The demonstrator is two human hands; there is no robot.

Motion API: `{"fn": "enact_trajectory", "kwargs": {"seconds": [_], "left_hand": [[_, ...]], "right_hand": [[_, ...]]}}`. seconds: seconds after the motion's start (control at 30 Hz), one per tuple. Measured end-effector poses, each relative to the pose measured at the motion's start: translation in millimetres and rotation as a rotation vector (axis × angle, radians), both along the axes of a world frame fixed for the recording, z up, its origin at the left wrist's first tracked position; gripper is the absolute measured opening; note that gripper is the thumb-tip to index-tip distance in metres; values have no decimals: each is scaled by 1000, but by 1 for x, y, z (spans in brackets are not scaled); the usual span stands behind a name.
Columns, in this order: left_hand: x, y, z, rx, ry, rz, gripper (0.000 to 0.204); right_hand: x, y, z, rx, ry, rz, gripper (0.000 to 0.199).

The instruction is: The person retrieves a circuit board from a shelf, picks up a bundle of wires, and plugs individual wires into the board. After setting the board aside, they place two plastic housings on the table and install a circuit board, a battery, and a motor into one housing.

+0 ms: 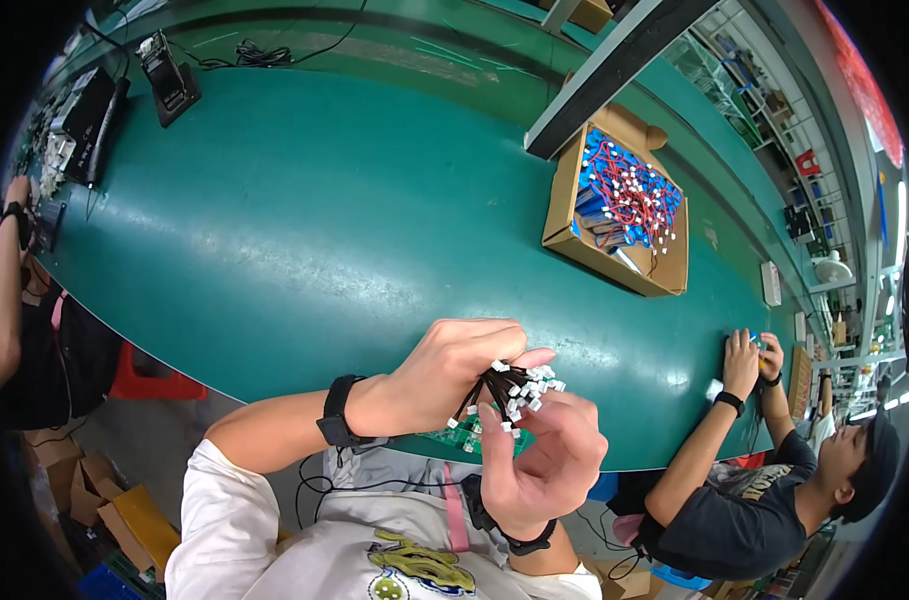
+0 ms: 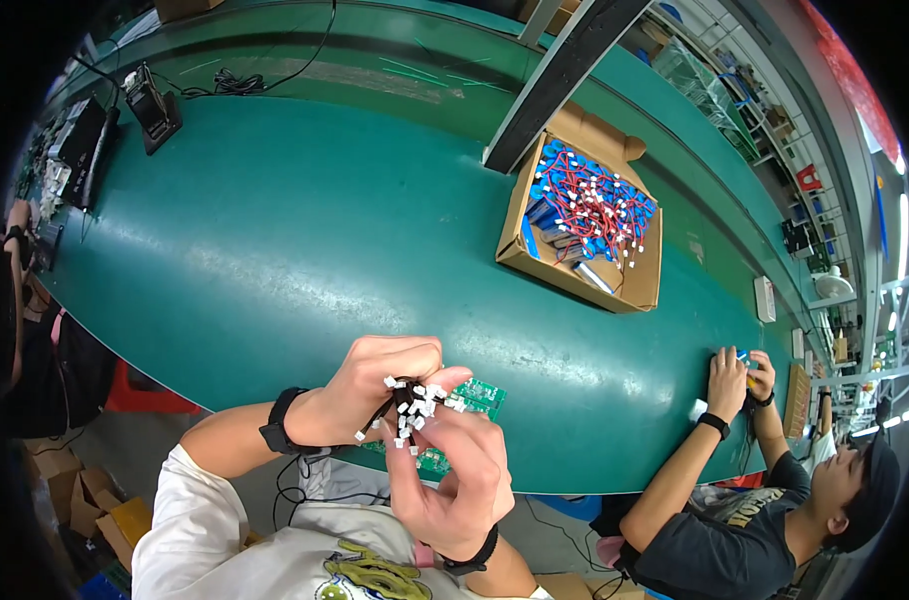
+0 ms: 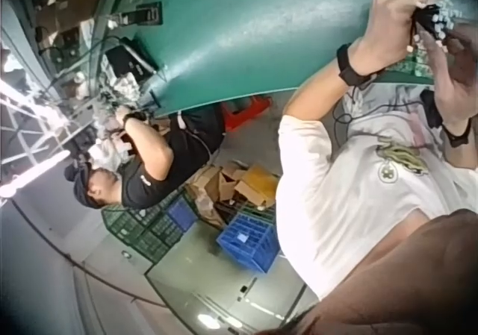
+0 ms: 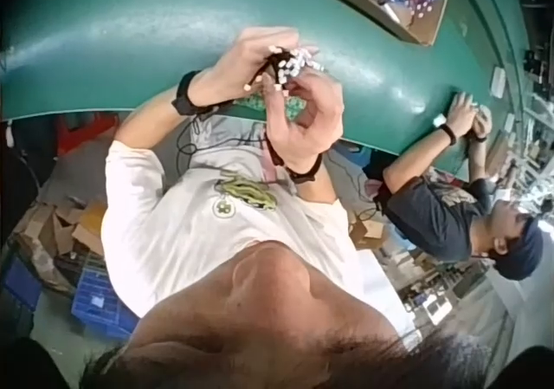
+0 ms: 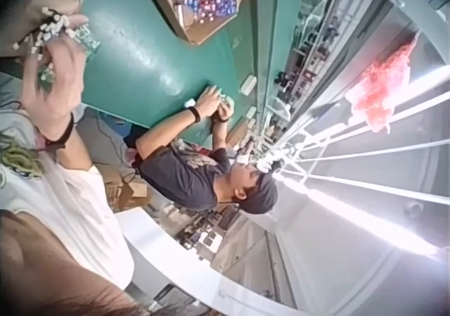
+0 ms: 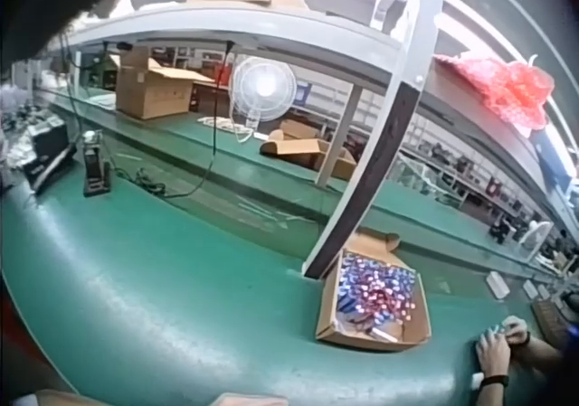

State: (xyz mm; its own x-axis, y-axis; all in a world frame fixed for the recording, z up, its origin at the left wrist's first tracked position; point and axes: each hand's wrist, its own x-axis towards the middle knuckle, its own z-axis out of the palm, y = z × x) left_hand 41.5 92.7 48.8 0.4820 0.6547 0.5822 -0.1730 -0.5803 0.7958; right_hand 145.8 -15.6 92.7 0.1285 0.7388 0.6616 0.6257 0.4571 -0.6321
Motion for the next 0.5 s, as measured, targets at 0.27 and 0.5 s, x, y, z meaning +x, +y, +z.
{"fn": "enact_trajectory", "kwargs": {"seconds": [0.27,0.5], "left_hand": [[0,0,3,-19,13,-10,31],[4,0,4,-26,-39,16,46]], "right_hand": [[0,2,0,26,20,-12,51],[0,3,-1,30,-1,-27,44]]}}
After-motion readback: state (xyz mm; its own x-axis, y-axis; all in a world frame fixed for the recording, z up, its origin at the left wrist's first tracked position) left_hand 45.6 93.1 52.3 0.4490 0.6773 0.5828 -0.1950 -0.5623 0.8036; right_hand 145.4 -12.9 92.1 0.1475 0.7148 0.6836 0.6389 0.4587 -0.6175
